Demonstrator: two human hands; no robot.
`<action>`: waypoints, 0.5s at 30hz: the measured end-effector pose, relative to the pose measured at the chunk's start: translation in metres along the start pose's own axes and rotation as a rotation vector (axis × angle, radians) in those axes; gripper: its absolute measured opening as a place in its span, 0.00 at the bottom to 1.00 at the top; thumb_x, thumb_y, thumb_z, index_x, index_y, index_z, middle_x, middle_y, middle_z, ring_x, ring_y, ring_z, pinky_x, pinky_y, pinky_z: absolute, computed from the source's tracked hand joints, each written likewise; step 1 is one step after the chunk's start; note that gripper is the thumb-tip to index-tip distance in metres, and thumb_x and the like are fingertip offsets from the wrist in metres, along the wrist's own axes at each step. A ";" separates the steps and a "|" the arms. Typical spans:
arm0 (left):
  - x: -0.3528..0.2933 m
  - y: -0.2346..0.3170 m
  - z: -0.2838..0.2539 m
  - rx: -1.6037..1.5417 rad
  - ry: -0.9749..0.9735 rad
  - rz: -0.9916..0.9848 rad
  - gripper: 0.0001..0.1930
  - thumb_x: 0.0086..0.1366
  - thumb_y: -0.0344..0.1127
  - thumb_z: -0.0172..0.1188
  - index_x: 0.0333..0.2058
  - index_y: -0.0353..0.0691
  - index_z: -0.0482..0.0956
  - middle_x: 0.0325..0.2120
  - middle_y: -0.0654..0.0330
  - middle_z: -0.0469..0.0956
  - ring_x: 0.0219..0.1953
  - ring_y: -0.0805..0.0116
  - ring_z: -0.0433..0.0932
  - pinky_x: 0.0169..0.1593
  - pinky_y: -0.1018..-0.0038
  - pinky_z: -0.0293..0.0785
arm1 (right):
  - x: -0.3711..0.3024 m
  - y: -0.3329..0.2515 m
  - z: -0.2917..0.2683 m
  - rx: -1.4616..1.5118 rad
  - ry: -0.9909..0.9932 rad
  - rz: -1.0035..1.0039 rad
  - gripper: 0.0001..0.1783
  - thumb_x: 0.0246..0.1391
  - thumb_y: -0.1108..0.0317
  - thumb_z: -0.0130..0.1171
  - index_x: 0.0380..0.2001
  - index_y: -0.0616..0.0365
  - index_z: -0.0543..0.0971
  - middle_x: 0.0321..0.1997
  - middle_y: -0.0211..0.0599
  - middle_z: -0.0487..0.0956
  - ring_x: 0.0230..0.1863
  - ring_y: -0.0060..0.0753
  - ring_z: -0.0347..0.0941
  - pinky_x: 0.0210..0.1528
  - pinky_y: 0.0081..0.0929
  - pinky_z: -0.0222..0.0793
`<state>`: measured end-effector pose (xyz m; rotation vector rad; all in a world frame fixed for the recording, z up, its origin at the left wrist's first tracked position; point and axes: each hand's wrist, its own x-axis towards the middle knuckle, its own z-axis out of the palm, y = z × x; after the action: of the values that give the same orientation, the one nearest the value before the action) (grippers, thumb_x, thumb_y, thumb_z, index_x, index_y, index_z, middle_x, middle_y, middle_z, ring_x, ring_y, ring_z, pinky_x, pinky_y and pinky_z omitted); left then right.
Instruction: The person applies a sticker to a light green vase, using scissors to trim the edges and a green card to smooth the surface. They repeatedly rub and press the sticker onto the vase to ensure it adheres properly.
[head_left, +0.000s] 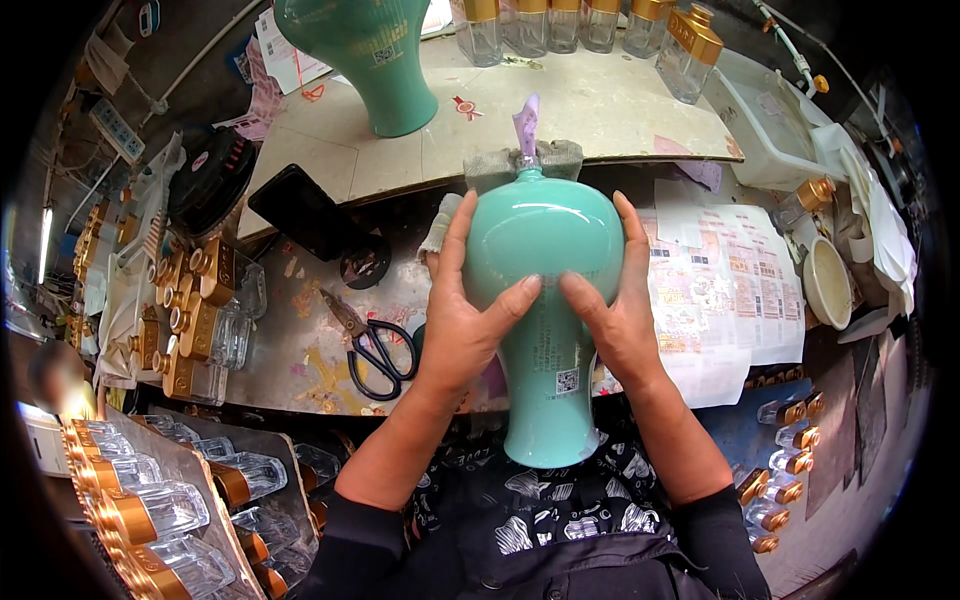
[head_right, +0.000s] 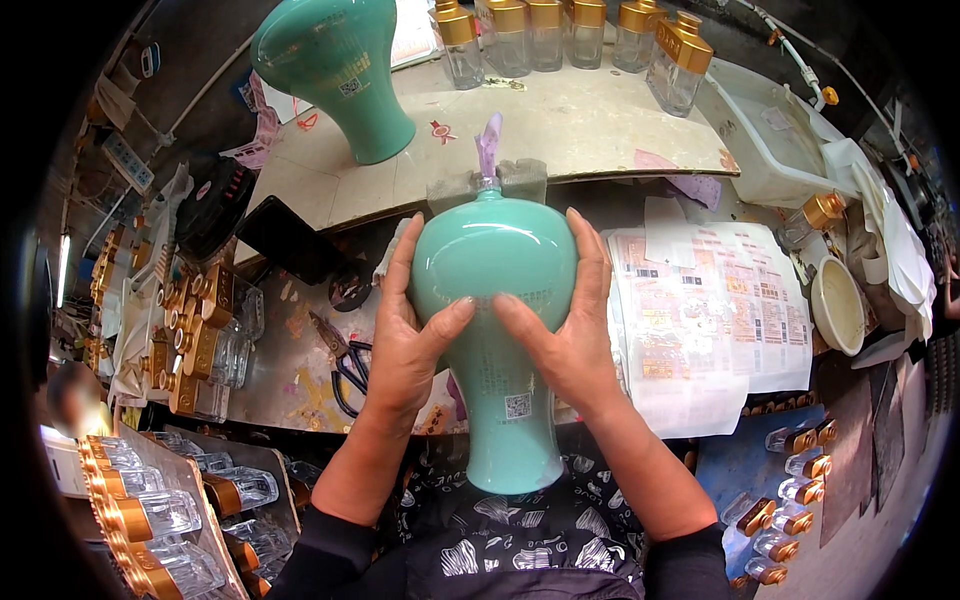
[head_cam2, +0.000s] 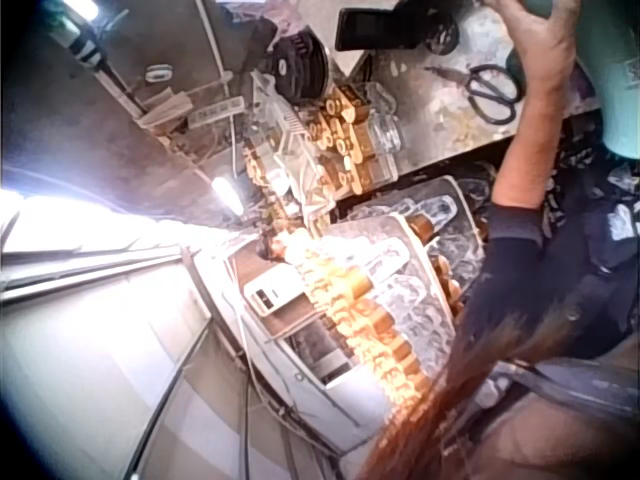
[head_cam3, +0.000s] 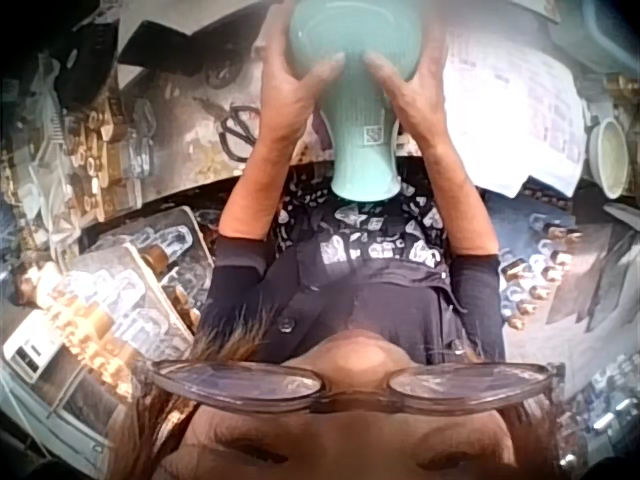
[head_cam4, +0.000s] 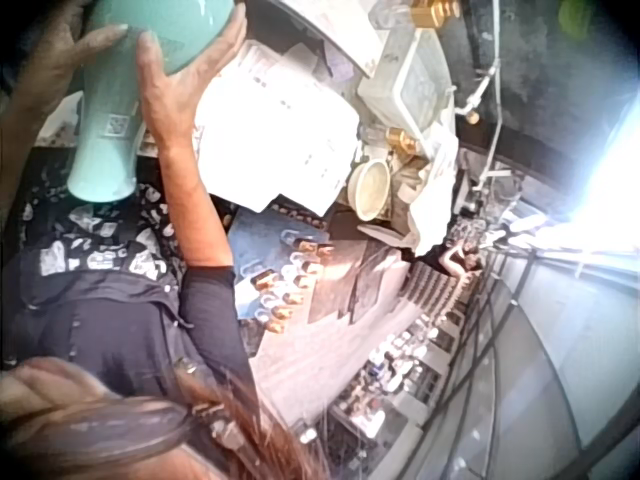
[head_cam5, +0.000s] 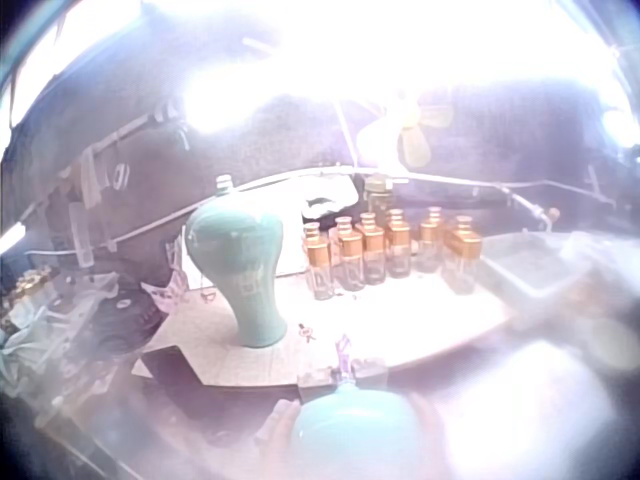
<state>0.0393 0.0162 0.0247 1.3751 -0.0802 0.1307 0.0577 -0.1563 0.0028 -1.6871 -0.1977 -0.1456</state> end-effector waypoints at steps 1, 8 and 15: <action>0.000 -0.001 0.000 -0.001 0.003 0.001 0.46 0.60 0.34 0.69 0.72 0.38 0.50 0.62 0.50 0.65 0.62 0.61 0.67 0.64 0.66 0.66 | 0.000 0.000 0.000 -0.032 0.004 -0.009 0.55 0.50 0.52 0.69 0.73 0.57 0.49 0.70 0.51 0.53 0.72 0.49 0.52 0.72 0.44 0.50; 0.000 -0.001 -0.002 0.045 0.008 -0.003 0.45 0.61 0.35 0.68 0.72 0.40 0.51 0.62 0.49 0.63 0.62 0.60 0.66 0.65 0.65 0.65 | 0.000 0.000 0.000 -0.066 0.003 -0.024 0.56 0.51 0.50 0.69 0.72 0.58 0.48 0.70 0.52 0.52 0.72 0.50 0.51 0.72 0.45 0.50; 0.000 -0.004 -0.005 0.038 0.001 -0.006 0.44 0.62 0.35 0.67 0.72 0.42 0.52 0.62 0.49 0.61 0.63 0.60 0.65 0.66 0.65 0.62 | 0.000 0.000 0.000 -0.065 -0.004 -0.017 0.57 0.50 0.49 0.70 0.72 0.59 0.48 0.71 0.54 0.50 0.73 0.53 0.48 0.73 0.48 0.48</action>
<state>0.0398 0.0208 0.0193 1.4127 -0.0728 0.1282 0.0581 -0.1564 0.0032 -1.7505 -0.2121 -0.1633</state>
